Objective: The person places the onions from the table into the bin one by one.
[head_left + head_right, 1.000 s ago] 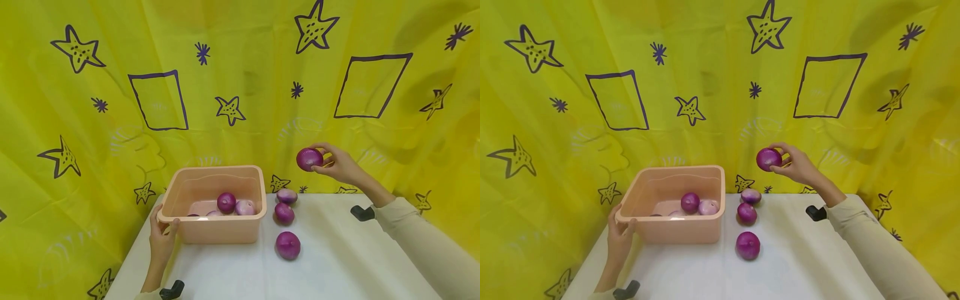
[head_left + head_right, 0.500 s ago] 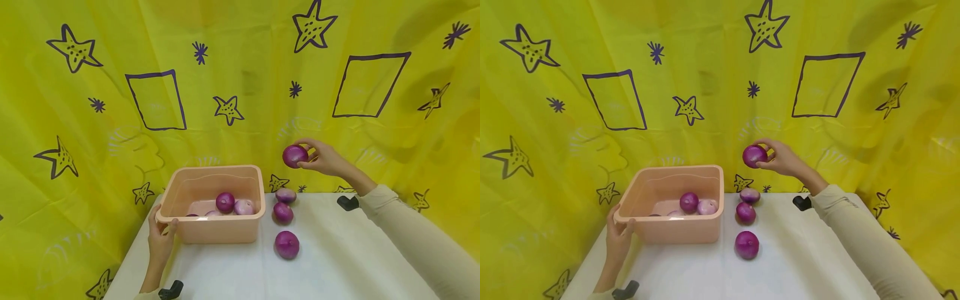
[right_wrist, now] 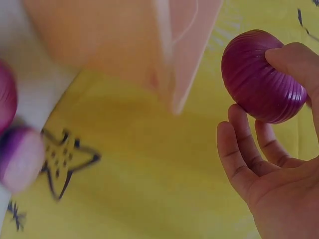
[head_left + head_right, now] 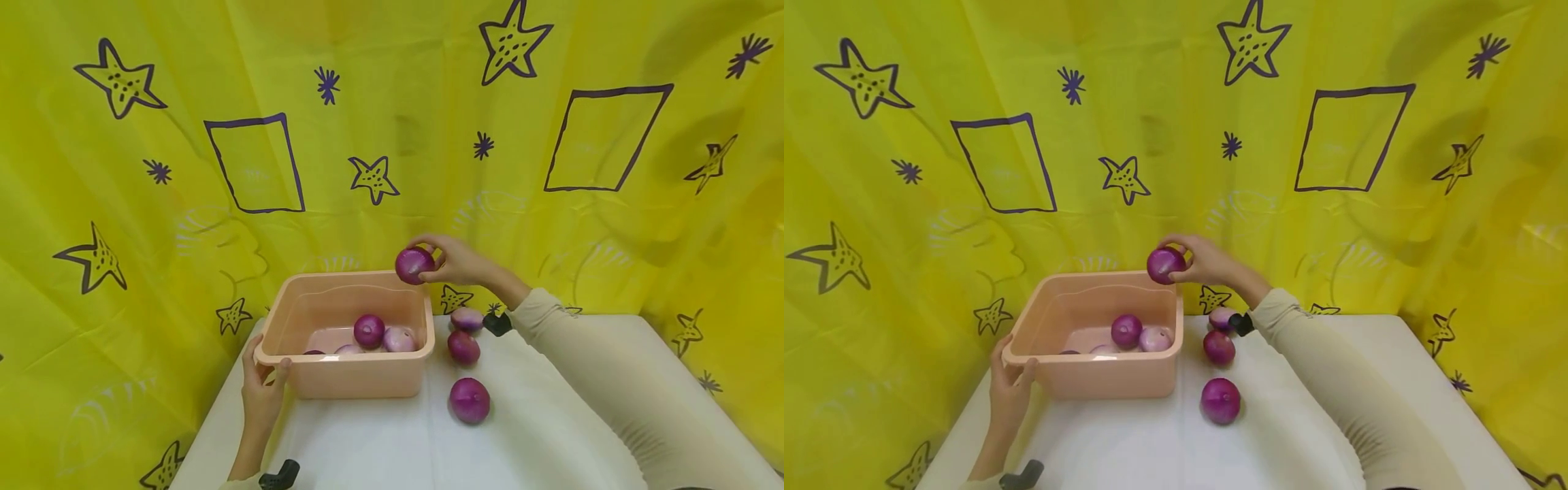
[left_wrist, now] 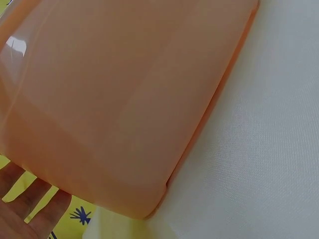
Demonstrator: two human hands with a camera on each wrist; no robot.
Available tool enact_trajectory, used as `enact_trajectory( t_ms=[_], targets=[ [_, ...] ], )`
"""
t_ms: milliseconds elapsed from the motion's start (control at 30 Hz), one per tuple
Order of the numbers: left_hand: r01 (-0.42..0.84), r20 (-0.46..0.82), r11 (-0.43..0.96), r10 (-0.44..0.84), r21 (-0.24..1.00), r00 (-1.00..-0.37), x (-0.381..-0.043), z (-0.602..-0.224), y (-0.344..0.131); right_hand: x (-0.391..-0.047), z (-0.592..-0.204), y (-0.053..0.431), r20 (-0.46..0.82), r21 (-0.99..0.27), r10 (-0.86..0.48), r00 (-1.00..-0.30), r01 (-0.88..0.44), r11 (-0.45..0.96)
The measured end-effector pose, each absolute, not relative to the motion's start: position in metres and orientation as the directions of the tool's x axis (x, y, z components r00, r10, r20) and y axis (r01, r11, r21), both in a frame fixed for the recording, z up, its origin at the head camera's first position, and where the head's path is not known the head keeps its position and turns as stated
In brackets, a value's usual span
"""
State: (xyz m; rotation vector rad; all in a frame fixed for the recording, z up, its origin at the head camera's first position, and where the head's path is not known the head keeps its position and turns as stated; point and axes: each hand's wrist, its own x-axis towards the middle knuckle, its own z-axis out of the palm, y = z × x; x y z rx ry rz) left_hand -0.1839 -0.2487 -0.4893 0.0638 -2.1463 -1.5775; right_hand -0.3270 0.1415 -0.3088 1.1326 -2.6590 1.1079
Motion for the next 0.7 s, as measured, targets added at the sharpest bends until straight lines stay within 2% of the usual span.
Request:
enact_trajectory(
  t_ms=[333, 700],
  targets=[
    [0.254, 0.35, 0.318, -0.293, 0.913, -0.89, -0.183, -0.488, -0.248, -0.335, -0.321, 0.068, 0.292, -0.607, -0.707, -0.644, -0.696, 0.384],
    [0.235, 0.336, 0.322, -0.309, 0.917, -0.89, -0.183, -0.488, -0.247, -0.337, -0.331, 0.022, 0.279, -0.577, -0.746, -0.605, -0.726, 0.374]
  ],
)
